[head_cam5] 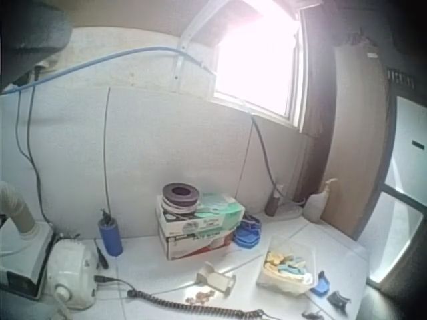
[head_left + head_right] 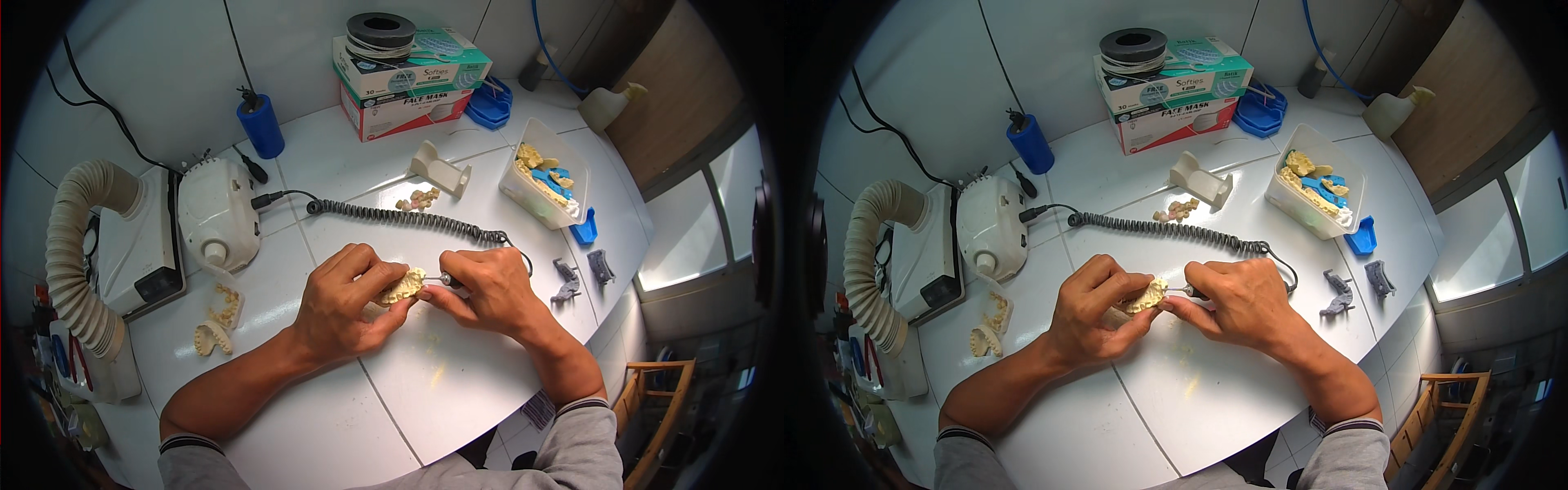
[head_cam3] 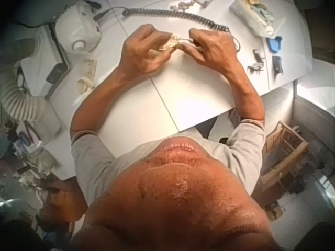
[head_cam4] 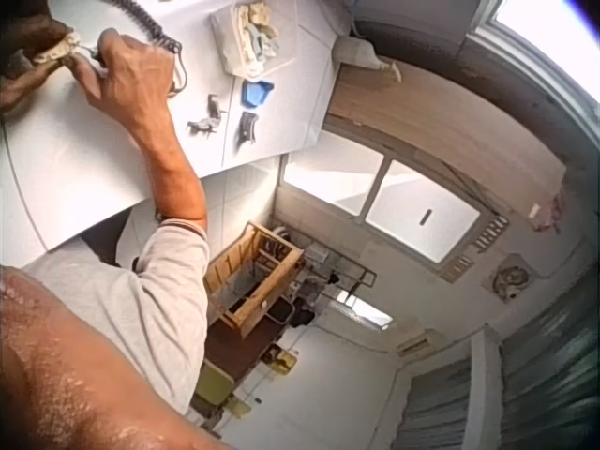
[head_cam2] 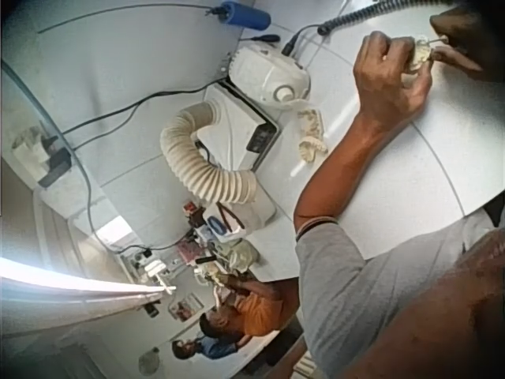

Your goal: The recorder uses a micro-motor hand tool to trim and refine a plaster dental model at a laboratory workbench.

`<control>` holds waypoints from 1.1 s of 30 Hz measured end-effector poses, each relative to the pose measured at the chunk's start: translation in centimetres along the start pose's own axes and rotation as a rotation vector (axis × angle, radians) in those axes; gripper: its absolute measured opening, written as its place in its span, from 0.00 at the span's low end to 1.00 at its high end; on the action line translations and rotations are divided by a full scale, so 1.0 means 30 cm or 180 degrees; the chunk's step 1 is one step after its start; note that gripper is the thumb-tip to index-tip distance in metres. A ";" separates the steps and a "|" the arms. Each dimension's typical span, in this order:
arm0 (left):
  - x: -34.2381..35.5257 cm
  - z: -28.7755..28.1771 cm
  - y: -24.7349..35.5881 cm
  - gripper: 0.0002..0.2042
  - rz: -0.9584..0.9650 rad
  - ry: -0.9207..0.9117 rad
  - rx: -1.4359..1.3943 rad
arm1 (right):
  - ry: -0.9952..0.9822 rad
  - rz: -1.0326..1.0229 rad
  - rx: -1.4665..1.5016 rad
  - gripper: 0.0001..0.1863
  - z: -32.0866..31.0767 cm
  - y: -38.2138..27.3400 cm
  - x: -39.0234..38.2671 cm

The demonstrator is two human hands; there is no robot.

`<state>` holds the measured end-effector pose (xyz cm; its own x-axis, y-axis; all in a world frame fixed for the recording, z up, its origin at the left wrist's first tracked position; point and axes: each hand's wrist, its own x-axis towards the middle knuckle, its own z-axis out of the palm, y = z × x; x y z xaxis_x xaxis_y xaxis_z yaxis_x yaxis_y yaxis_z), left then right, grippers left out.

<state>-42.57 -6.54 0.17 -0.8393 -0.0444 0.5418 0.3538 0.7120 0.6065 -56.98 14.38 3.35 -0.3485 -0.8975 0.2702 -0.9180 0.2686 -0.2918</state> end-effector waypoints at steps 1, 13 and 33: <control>0.000 0.001 -0.001 0.15 0.0004 0.0009 0.0002 | 0.0001 -0.0001 0.0000 0.27 0.000 0.000 0.000; 0.000 0.005 0.000 0.15 -0.0009 0.0046 -0.0007 | -0.0068 0.0024 0.0074 0.27 0.000 -0.008 0.003; -0.006 0.006 -0.034 0.16 -0.0638 0.0093 -0.1578 | 0.0646 0.0188 0.0429 0.11 -0.033 0.042 -0.005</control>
<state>-42.85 -7.12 -0.65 -0.9011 -0.1700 0.3989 0.3464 0.2714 0.8980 -58.27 15.21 3.85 -0.4442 -0.7894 0.4236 -0.8660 0.2573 -0.4287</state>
